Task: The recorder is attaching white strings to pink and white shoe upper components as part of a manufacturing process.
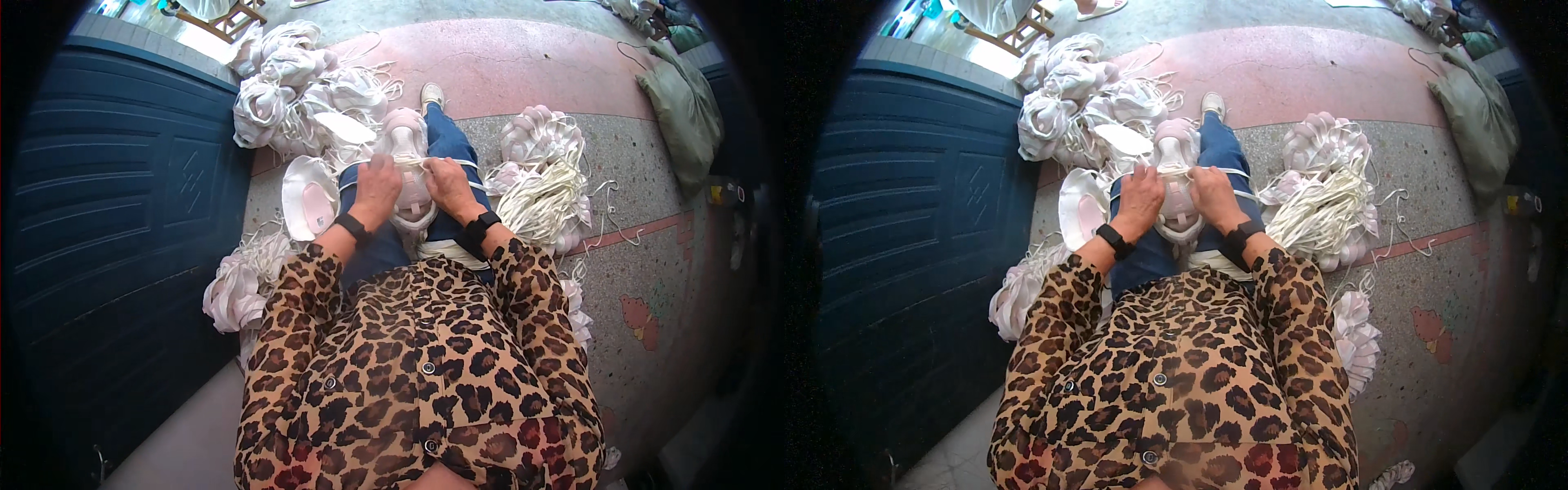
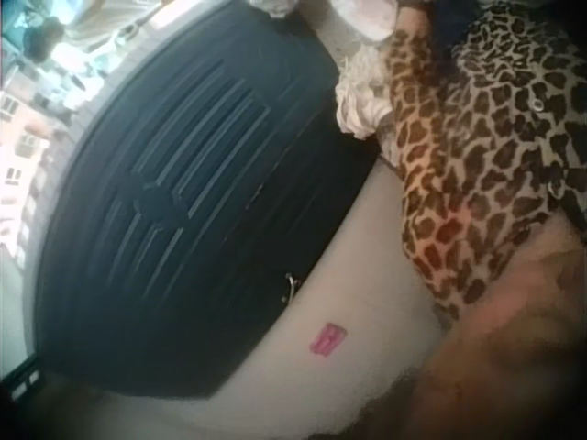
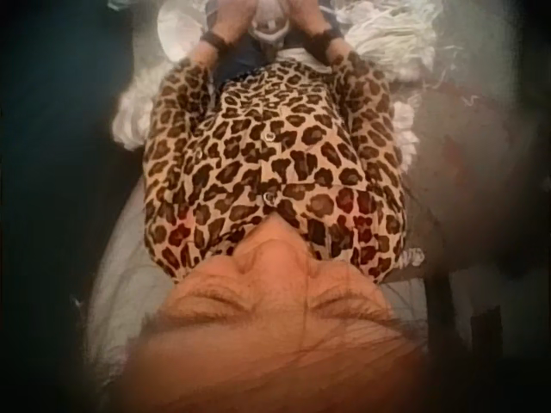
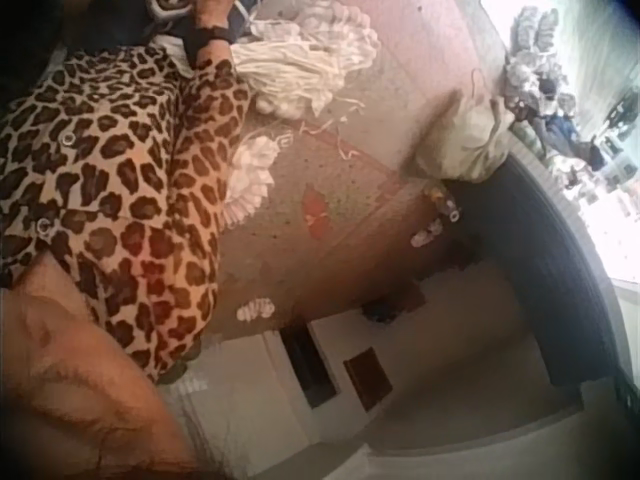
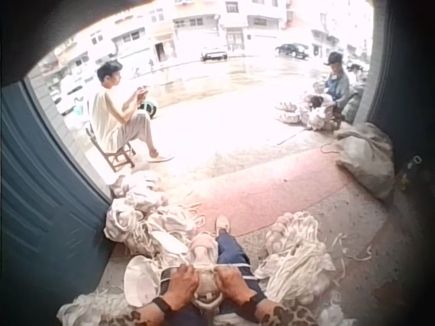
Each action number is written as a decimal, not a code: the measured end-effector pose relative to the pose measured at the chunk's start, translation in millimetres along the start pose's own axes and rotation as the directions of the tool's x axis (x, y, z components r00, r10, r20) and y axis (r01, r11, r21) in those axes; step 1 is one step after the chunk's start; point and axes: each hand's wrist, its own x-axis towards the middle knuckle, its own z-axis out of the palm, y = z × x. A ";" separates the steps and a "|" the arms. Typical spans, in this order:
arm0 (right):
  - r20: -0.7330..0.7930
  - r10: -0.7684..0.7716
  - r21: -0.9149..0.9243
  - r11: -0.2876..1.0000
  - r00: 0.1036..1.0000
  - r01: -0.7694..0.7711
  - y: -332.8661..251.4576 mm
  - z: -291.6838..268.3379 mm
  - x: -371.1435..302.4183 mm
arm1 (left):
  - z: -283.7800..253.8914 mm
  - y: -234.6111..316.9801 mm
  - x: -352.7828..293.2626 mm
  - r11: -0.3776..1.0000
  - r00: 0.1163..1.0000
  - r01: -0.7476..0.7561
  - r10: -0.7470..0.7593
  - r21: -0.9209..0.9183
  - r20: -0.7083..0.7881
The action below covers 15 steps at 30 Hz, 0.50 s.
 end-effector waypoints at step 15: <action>0.285 -0.197 -0.491 0.811 0.938 0.319 -24.4 -8.8 25.6 | -71.8 -46.3 30.5 -0.184 0.909 0.276 -0.269 -0.943 0.318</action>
